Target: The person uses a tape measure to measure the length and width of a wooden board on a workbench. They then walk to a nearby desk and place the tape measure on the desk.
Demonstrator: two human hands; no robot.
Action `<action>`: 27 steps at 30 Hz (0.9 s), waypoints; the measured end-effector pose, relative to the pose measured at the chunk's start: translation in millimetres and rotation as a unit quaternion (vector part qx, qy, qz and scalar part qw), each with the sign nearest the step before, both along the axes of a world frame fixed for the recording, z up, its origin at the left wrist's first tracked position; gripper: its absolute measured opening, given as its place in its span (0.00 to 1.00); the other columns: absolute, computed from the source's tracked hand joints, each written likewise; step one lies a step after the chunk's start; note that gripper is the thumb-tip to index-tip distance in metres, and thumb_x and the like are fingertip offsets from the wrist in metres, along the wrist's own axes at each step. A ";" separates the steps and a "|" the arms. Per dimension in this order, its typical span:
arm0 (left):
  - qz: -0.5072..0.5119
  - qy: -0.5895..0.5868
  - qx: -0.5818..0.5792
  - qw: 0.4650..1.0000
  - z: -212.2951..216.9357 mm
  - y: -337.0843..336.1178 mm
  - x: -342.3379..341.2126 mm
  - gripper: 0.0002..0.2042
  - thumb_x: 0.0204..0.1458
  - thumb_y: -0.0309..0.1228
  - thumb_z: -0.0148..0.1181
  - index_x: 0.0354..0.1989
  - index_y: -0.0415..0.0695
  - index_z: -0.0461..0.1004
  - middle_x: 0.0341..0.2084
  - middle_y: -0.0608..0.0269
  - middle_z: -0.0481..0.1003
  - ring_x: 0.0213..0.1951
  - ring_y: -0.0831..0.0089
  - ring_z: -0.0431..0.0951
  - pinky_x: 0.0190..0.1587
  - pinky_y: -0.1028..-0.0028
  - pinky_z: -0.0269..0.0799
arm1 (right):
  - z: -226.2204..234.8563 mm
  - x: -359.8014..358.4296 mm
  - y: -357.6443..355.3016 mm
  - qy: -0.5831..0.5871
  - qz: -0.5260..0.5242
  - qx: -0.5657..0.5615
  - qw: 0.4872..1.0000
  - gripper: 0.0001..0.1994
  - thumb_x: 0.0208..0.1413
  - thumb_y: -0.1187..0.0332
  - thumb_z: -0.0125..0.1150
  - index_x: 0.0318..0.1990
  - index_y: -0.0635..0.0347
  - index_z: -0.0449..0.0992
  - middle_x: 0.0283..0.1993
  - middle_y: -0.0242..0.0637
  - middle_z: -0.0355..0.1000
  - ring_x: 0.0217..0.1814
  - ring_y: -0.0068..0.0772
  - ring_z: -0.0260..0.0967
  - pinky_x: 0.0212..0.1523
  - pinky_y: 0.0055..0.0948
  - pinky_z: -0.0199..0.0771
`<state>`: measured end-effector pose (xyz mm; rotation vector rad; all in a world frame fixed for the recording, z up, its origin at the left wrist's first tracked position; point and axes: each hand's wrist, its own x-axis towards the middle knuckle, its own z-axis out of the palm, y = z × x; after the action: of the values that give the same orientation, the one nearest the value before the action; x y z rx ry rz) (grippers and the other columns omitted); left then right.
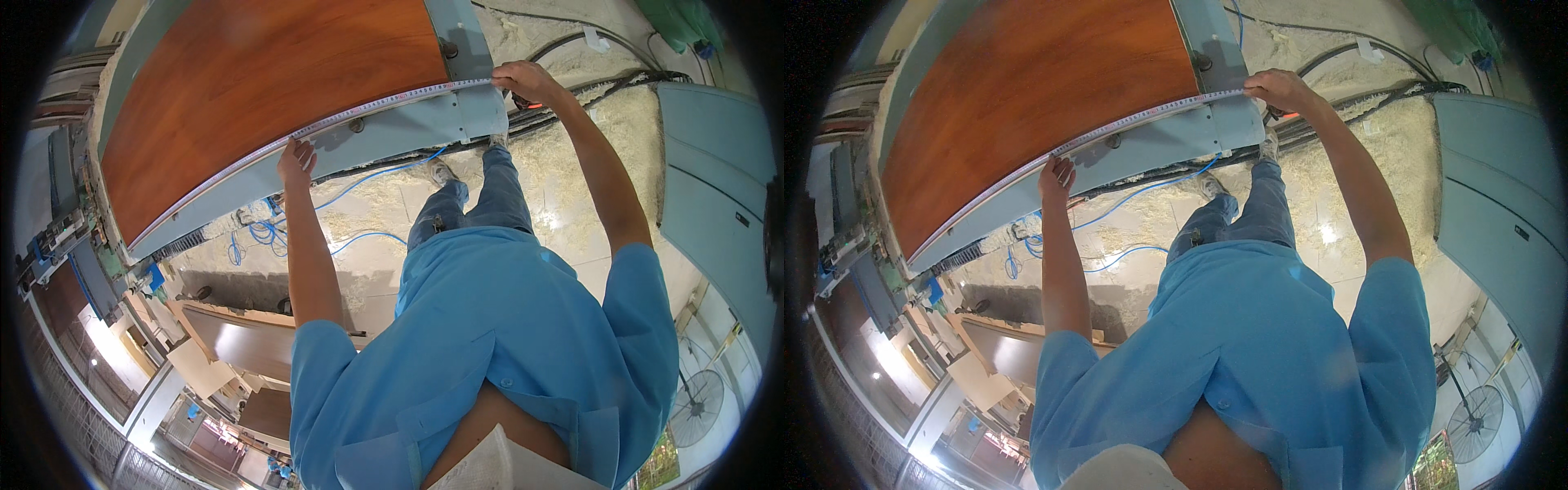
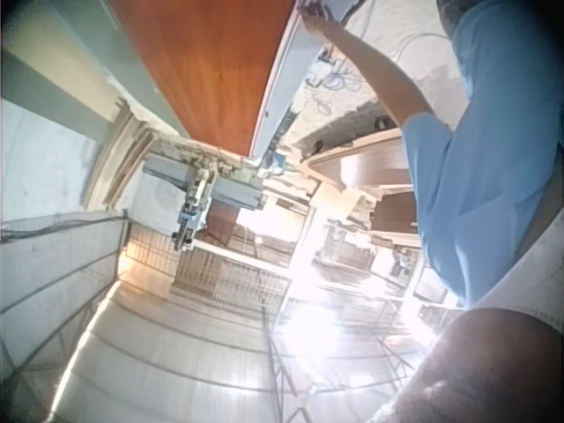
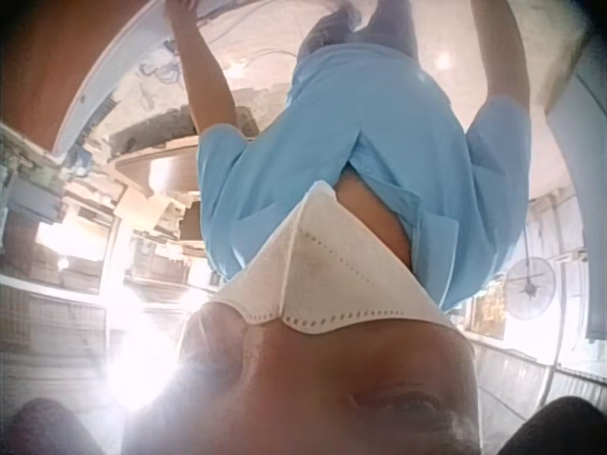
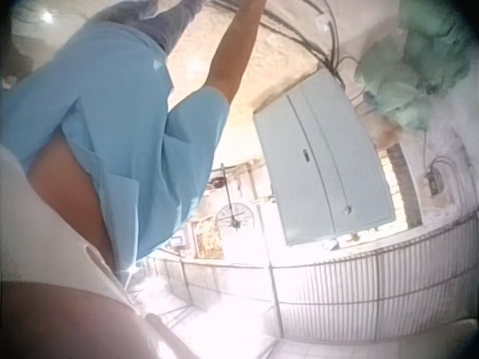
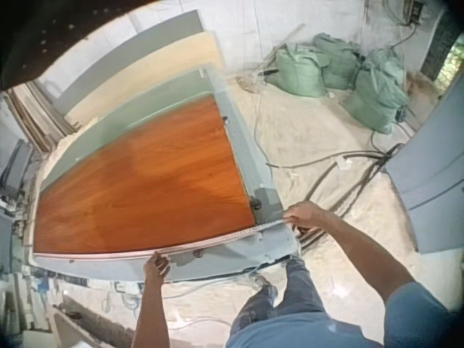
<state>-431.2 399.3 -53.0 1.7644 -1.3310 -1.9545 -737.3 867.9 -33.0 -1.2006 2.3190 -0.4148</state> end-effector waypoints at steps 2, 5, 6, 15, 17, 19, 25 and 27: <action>0.000 -0.005 -0.002 1.000 0.6 0.1 0.5 0.17 0.63 0.42 0.58 0.49 0.40 0.74 0.44 0.56 0.80 0.47 0.64 0.79 0.48 0.62 0.76 | -1.2 0.7 -0.3 0.002 -0.001 -0.014 1.000 0.14 0.66 0.54 0.52 0.42 0.54 0.78 0.39 0.40 0.76 0.47 0.45 0.74 0.49 0.44 0.74; 0.001 0.001 -0.003 1.000 1.3 -0.3 1.0 0.17 0.62 0.42 0.59 0.49 0.40 0.74 0.44 0.55 0.80 0.46 0.63 0.79 0.48 0.62 0.77 | -2.5 1.3 1.3 0.003 -0.006 -0.032 0.999 0.13 0.65 0.56 0.54 0.41 0.55 0.77 0.38 0.40 0.75 0.45 0.46 0.74 0.47 0.44 0.73; 0.002 0.006 -0.003 1.000 1.2 0.1 0.9 0.17 0.62 0.42 0.59 0.49 0.39 0.74 0.44 0.55 0.80 0.46 0.63 0.79 0.48 0.62 0.77 | -3.1 1.5 1.5 0.005 -0.006 -0.038 0.999 0.13 0.65 0.57 0.55 0.40 0.56 0.77 0.37 0.41 0.75 0.44 0.47 0.73 0.45 0.44 0.72; 0.000 0.004 -0.008 1.000 2.6 1.3 0.7 0.17 0.62 0.41 0.60 0.48 0.39 0.75 0.44 0.55 0.80 0.46 0.63 0.79 0.48 0.61 0.77 | -3.7 5.3 2.3 0.024 -0.012 -0.056 0.998 0.11 0.64 0.59 0.56 0.40 0.56 0.78 0.37 0.40 0.75 0.43 0.48 0.74 0.44 0.44 0.73; 0.000 0.005 -0.007 1.000 3.2 1.3 0.8 0.17 0.62 0.42 0.60 0.48 0.39 0.75 0.44 0.55 0.80 0.47 0.62 0.79 0.49 0.61 0.76 | -2.9 5.6 2.3 0.027 -0.012 -0.052 0.998 0.11 0.64 0.59 0.56 0.41 0.56 0.78 0.38 0.40 0.75 0.44 0.47 0.74 0.44 0.44 0.73; -0.001 0.005 -0.006 1.000 3.6 1.5 1.1 0.17 0.62 0.42 0.60 0.48 0.39 0.75 0.44 0.55 0.80 0.47 0.62 0.79 0.50 0.61 0.76 | -3.0 6.5 2.3 0.024 -0.016 -0.031 0.999 0.11 0.64 0.59 0.56 0.41 0.56 0.78 0.38 0.40 0.76 0.44 0.47 0.74 0.44 0.43 0.73; -0.007 -0.004 -0.006 1.000 4.0 0.0 0.2 0.17 0.62 0.42 0.60 0.48 0.40 0.74 0.45 0.55 0.80 0.48 0.62 0.79 0.50 0.60 0.75 | -5.9 7.0 2.7 0.027 -0.018 -0.045 0.998 0.11 0.65 0.59 0.56 0.41 0.56 0.78 0.38 0.40 0.75 0.43 0.46 0.74 0.43 0.43 0.73; -0.006 -0.008 -0.005 1.000 3.7 -1.1 -0.3 0.17 0.62 0.42 0.60 0.48 0.40 0.74 0.45 0.55 0.80 0.48 0.62 0.79 0.50 0.61 0.75 | -6.7 7.2 2.5 0.025 -0.020 -0.053 0.998 0.11 0.65 0.59 0.56 0.41 0.56 0.78 0.38 0.40 0.75 0.43 0.46 0.74 0.43 0.43 0.73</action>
<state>-431.5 398.2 -49.3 1.7753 -1.3584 -1.9404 -730.1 870.4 -39.7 -1.2284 2.3939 -0.5333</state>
